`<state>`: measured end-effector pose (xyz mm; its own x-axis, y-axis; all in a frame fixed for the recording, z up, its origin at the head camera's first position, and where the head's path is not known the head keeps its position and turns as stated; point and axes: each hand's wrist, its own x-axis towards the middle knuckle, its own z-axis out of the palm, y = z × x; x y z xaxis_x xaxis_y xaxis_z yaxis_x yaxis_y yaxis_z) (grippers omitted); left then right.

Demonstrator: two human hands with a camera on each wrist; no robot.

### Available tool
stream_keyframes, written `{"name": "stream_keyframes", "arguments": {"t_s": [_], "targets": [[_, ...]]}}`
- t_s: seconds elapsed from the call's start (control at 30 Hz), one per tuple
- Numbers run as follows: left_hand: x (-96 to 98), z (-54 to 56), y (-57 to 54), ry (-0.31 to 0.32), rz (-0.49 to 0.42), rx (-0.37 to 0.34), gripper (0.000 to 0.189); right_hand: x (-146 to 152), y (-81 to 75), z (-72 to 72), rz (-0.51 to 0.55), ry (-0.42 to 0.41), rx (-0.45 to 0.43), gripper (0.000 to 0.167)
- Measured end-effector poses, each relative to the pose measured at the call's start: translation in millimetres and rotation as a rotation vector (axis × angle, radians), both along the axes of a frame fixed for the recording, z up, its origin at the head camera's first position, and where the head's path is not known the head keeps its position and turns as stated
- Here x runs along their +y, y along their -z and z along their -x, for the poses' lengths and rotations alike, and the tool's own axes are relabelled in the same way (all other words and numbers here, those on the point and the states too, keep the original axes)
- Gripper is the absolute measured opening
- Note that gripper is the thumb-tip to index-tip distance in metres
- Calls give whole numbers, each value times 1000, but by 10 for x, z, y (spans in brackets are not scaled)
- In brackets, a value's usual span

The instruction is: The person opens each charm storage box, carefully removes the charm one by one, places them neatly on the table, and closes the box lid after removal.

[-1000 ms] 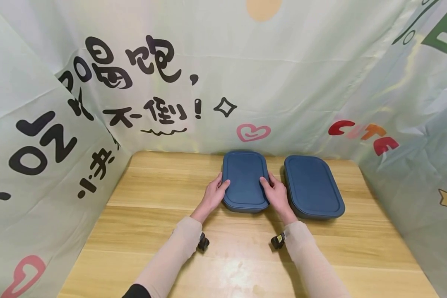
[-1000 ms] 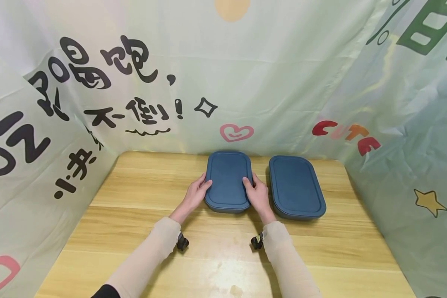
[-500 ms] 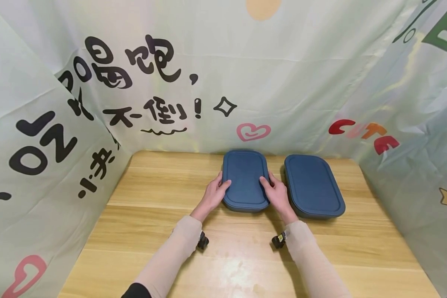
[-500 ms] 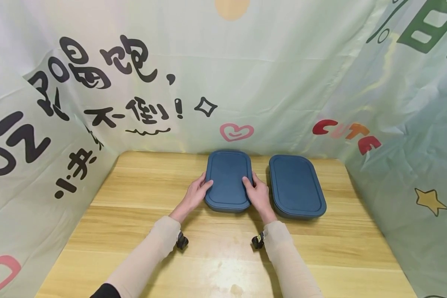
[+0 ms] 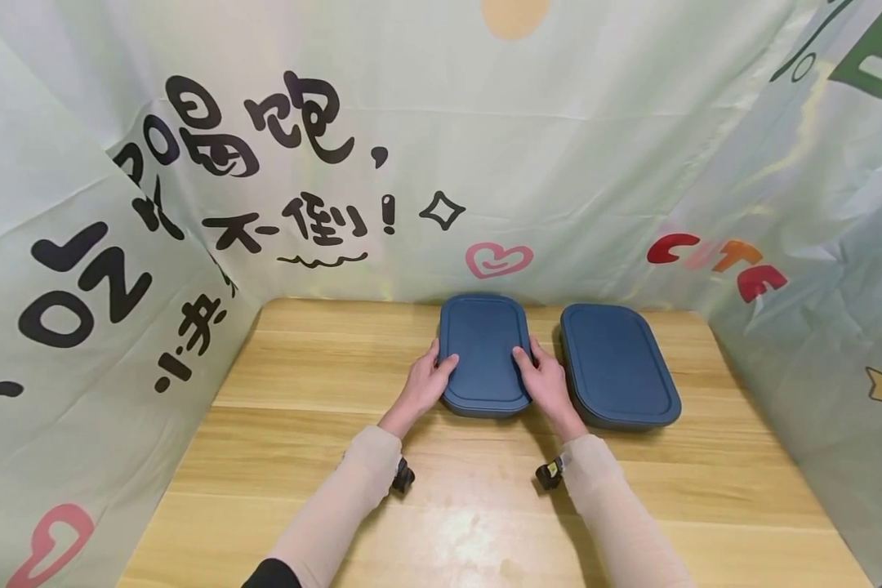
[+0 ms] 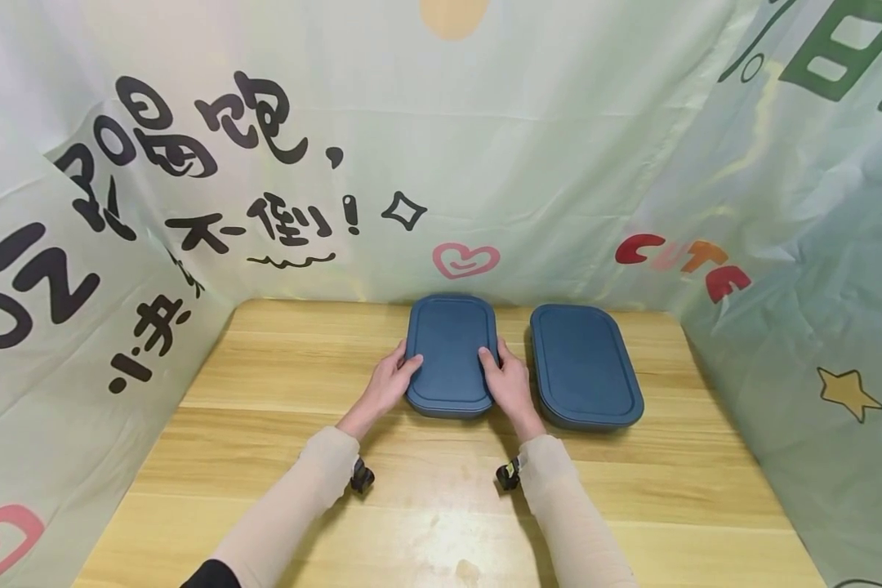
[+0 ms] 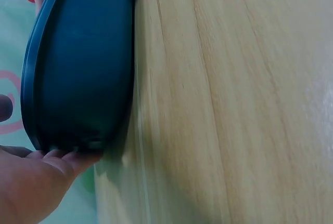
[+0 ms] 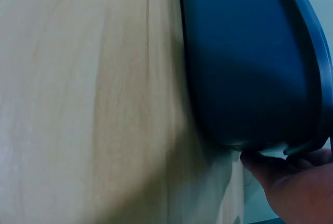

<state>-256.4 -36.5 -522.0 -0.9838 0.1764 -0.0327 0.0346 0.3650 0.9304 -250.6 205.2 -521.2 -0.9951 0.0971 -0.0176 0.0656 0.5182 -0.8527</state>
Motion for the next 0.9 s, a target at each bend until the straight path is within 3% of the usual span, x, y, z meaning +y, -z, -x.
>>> {"name": "stream_keyframes", "arguments": {"t_s": [0.37,0.63,0.9], "targets": [[56,-11,-34,-41,-9,3,77,-17,-169,8,-49,3,21,71],[8,0,-137,-98,-25,29,72,-30,-269,32,-58,-5,56,64],[-105,31,-160,-128,-50,115,67,-82,-370,29,-25,-16,91,58]]}}
